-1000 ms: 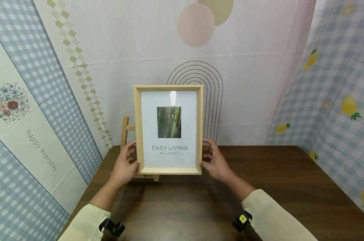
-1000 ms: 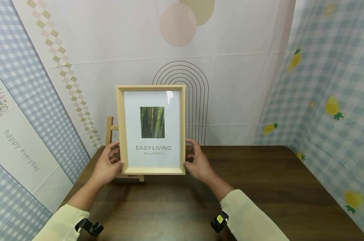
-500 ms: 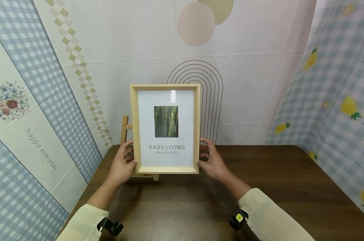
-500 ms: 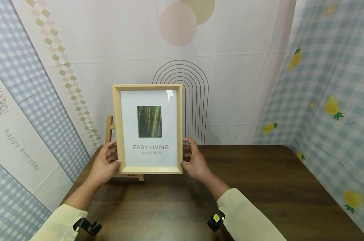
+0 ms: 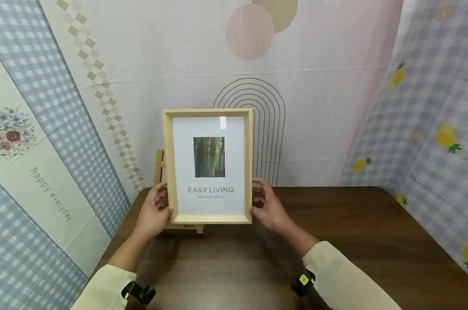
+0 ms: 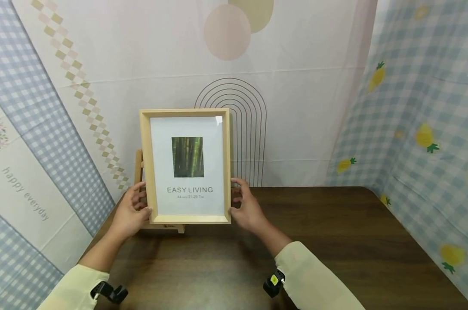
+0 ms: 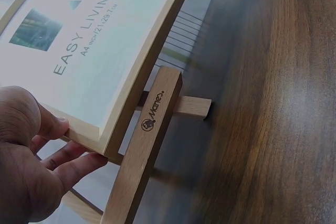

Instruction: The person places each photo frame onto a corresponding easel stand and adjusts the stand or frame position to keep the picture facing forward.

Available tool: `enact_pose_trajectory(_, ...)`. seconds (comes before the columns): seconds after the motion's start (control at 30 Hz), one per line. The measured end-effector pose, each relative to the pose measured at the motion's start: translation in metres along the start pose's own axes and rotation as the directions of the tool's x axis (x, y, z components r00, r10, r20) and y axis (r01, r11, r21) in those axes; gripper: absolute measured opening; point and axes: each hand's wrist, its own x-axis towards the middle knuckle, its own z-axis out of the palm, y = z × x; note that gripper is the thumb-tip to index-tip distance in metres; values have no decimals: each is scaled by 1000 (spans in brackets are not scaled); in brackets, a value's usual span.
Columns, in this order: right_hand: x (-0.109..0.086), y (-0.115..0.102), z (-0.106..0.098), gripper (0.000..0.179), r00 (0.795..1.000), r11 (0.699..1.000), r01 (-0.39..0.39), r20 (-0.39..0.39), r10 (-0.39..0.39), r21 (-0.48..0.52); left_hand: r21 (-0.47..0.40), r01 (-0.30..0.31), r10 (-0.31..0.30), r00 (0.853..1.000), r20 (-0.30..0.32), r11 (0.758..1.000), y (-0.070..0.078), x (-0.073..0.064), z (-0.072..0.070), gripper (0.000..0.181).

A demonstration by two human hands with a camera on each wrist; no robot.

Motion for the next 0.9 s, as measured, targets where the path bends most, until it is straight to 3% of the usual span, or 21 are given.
enact_pose_trajectory(0.9, 2, -6, 15, 88, 1000, 1000, -8, -2, 8, 0, 31, 17, -17, 1000, -12, 999, 0, -1, -14, 82)
